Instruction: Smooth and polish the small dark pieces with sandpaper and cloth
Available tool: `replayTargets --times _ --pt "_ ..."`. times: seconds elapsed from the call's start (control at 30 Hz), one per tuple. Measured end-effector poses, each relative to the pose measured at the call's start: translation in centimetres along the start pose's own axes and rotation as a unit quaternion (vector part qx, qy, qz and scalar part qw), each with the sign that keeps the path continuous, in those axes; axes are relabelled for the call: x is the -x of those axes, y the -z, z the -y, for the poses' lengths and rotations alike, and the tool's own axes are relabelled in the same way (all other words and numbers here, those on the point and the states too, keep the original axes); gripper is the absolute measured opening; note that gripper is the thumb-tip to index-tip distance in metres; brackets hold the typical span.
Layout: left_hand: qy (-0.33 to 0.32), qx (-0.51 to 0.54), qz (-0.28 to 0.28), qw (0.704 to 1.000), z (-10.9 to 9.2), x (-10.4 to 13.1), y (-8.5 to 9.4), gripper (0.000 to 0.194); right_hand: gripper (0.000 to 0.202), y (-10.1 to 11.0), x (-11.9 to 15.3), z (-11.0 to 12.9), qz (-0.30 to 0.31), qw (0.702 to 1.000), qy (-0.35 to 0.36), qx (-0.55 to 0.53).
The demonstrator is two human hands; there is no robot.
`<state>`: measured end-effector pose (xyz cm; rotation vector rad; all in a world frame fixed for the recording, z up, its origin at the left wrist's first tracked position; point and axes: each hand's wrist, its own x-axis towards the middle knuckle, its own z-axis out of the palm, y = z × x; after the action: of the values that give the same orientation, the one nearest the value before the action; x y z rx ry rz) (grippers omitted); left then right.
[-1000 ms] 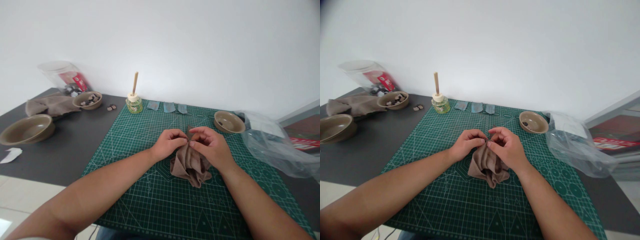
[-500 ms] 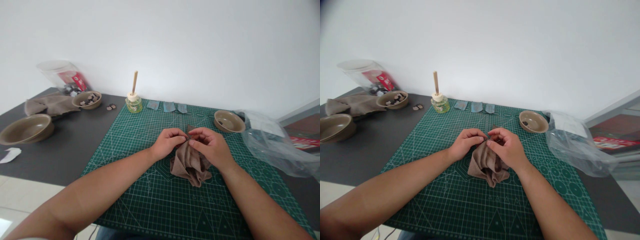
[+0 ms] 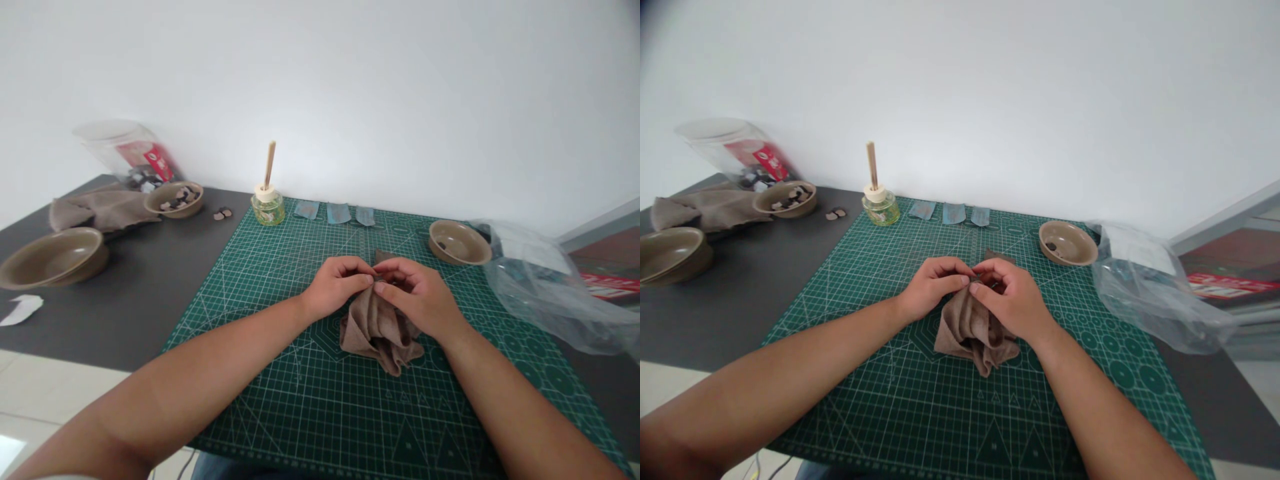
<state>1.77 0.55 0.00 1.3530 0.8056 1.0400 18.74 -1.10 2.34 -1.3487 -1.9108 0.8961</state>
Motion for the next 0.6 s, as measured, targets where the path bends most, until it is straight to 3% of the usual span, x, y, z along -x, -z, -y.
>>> replayTargets --times 0.23,0.43,0.6 --pt "0.010 0.007 -0.005 1.000 0.19 -0.03 -0.14 0.008 0.020 -0.11 -0.06 0.40 -0.003 1.000 0.004 0.016" --pt "0.025 0.003 0.009 1.000 0.72 0.16 -0.19 0.023 0.019 -0.22 -0.05 0.55 0.000 1.000 -0.003 0.016" --pt "0.007 -0.017 0.002 1.000 0.76 0.07 -0.17 0.021 0.020 -0.22 -0.14 0.39 0.005 1.000 -0.007 0.019"
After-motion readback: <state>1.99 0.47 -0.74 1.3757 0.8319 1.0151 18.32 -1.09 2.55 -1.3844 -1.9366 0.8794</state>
